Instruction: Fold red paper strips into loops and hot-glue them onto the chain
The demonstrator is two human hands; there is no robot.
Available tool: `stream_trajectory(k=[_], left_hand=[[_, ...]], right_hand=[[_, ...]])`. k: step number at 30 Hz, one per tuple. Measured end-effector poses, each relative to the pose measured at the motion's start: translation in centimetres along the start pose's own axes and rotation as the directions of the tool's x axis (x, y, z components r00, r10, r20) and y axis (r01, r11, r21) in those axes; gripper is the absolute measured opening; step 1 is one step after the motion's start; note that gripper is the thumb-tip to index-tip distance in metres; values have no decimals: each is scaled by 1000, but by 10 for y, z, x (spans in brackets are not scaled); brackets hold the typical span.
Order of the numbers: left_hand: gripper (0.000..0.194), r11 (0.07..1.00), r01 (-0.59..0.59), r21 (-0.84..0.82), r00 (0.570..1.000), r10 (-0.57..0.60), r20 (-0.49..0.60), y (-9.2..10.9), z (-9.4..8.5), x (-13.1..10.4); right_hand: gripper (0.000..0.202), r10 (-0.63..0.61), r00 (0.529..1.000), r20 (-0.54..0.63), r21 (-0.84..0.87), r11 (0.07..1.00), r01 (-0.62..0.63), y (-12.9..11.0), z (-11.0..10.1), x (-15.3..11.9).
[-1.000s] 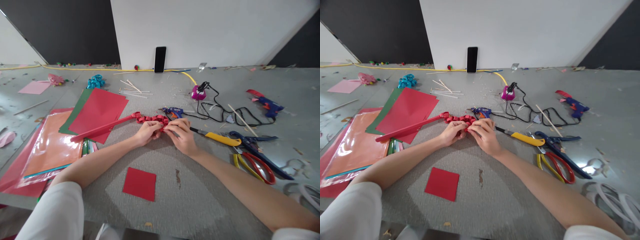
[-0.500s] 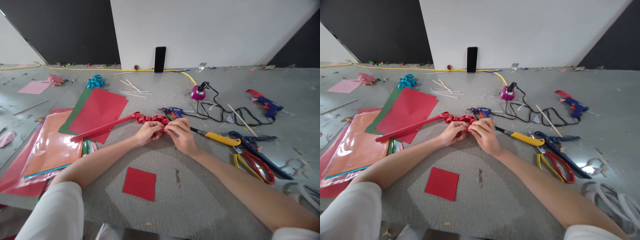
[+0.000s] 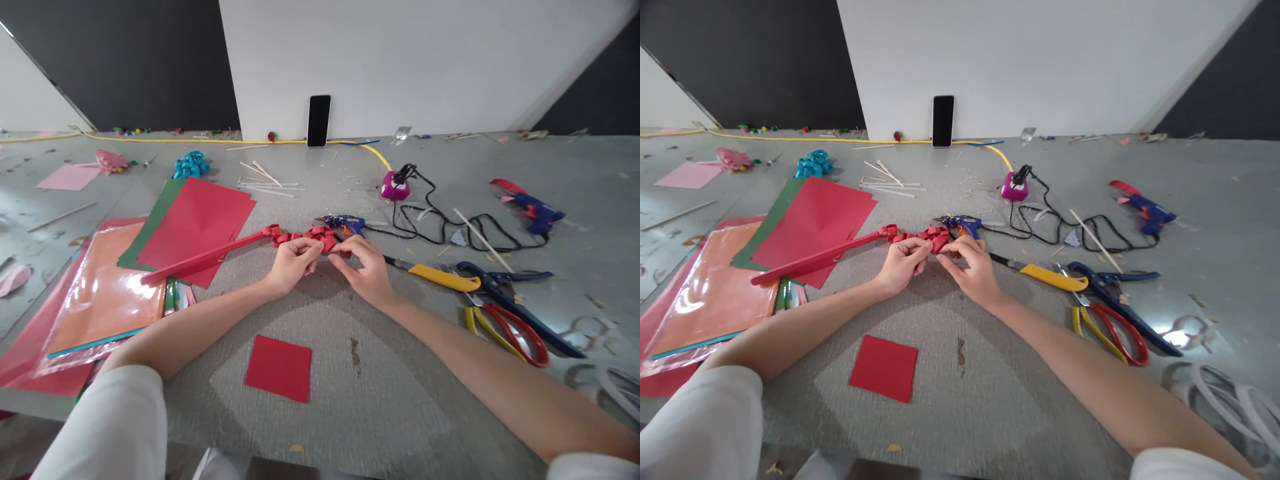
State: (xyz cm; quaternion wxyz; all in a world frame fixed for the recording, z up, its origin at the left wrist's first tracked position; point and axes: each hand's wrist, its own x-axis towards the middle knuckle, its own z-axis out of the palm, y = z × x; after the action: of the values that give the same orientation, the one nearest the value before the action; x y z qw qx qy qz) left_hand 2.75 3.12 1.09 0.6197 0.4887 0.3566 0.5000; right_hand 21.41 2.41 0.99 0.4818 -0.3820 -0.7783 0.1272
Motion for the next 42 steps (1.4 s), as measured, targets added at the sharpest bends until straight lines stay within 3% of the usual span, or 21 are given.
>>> stream_trajectory(k=[10,19,27,42], left_hand=[[45,981,-61,182,998,60,11,1,2,-5],[37,968,-114,223,992,121,-19,-8,1,-6],[32,949,-163,269,985,173,-16,-10,1,-4],[31,947,-162,277,985,170,-8,-7,2,-6]], right_hand=[[17,93,996,4,49,994,-93,1,1,1],[16,154,986,61,198,967,-163,1,1,3],[14,134,984,120,252,954,-161,4,-1,3],[17,86,994,72,121,988,-94,6,2,0]])
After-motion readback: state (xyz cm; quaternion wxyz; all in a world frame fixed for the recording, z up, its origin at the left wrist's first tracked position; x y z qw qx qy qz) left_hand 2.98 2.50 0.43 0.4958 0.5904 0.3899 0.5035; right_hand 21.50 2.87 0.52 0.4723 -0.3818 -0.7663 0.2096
